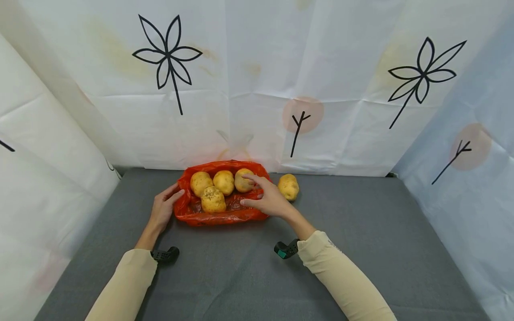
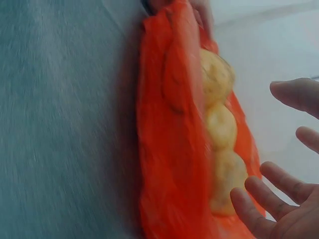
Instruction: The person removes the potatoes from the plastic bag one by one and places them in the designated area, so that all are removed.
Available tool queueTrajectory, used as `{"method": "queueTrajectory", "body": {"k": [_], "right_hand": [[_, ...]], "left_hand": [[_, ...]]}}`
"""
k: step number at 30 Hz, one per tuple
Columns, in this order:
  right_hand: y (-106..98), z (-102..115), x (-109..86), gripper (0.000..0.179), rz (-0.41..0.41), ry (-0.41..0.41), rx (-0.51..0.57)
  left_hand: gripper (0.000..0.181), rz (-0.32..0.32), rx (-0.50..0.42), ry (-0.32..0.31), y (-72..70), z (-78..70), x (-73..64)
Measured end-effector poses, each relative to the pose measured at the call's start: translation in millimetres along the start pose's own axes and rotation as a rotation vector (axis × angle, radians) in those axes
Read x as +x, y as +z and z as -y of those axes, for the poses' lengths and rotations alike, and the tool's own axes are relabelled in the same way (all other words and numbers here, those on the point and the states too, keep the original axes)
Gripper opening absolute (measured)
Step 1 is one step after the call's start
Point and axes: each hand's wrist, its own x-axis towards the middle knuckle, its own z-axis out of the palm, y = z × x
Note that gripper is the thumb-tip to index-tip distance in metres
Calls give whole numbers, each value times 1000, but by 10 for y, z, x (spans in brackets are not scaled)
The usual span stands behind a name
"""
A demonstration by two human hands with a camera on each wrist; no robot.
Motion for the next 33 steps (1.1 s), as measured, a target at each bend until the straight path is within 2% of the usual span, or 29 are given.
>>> {"method": "queueTrajectory", "body": {"k": [9, 20, 28, 33], "right_hand": [[355, 64, 179, 69, 38, -44, -2], [674, 122, 341, 66, 4, -24, -1], [857, 94, 355, 64, -27, 31, -88], [934, 62, 345, 70, -36, 40, -133]], "left_hand": [[61, -16, 9, 35, -19, 148, 57], [64, -20, 15, 50, -12, 161, 65], [62, -20, 18, 37, -14, 134, 51], [62, -15, 26, 25, -12, 121, 45]]}}
